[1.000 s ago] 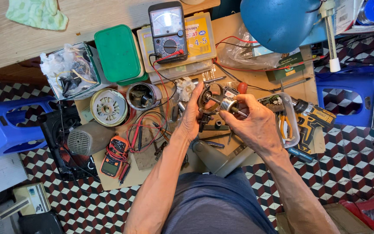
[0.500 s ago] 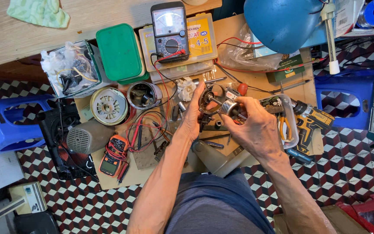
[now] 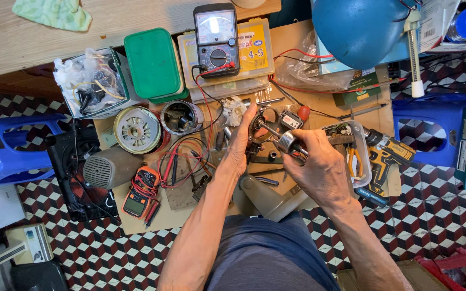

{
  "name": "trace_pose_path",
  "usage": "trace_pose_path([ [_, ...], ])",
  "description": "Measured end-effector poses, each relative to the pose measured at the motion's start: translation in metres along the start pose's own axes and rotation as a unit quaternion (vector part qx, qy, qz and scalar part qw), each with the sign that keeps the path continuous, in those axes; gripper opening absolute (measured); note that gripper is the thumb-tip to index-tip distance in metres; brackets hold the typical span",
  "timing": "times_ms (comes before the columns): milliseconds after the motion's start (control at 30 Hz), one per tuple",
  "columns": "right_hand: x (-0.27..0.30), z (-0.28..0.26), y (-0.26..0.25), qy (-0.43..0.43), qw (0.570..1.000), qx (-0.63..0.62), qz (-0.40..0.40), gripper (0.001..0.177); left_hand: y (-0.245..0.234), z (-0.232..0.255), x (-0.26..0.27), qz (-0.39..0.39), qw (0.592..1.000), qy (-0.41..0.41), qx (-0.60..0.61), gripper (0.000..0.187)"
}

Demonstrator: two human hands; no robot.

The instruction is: The person opens a Makita toolbox and selects a socket and ratchet. They then work at a cluttered workbench, using the ratchet to tighten a bolt on a circular metal component, likely a motor stator. The person repeatedly assembles and disassembles the component to check the fit.

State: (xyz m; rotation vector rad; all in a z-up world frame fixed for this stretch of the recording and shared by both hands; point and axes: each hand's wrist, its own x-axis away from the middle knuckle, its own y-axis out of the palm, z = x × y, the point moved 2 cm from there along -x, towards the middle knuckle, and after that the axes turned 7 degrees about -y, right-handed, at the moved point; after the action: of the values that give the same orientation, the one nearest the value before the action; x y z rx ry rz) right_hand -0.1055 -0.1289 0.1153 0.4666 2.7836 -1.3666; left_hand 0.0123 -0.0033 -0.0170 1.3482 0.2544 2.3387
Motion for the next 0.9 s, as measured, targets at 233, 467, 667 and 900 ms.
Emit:
trace_pose_path([
  [233, 0.012, 0.017, -0.002, 0.216, 0.971, -0.098, -0.037, 0.041, -0.039, 0.016, -0.006, -0.014, 0.998, 0.051, 0.026, 0.067],
  [467, 0.061, 0.077, 0.003, 0.292, 0.804, -0.490, 0.165, 0.040, -0.067, 0.017, -0.010, -0.052, 0.991, -0.002, 0.122, 0.075],
  [667, 0.101, 0.121, 0.043, 0.298, 0.871, -0.376, 0.105, 0.038, -0.069, 0.021, 0.005, -0.087, 0.989, -0.004, 0.116, 0.081],
  [900, 0.073, 0.153, 0.124, 0.291, 0.950, -0.113, -0.023, 0.050, -0.041, 0.026, 0.020, -0.141, 0.986, -0.007, 0.092, 0.078],
])
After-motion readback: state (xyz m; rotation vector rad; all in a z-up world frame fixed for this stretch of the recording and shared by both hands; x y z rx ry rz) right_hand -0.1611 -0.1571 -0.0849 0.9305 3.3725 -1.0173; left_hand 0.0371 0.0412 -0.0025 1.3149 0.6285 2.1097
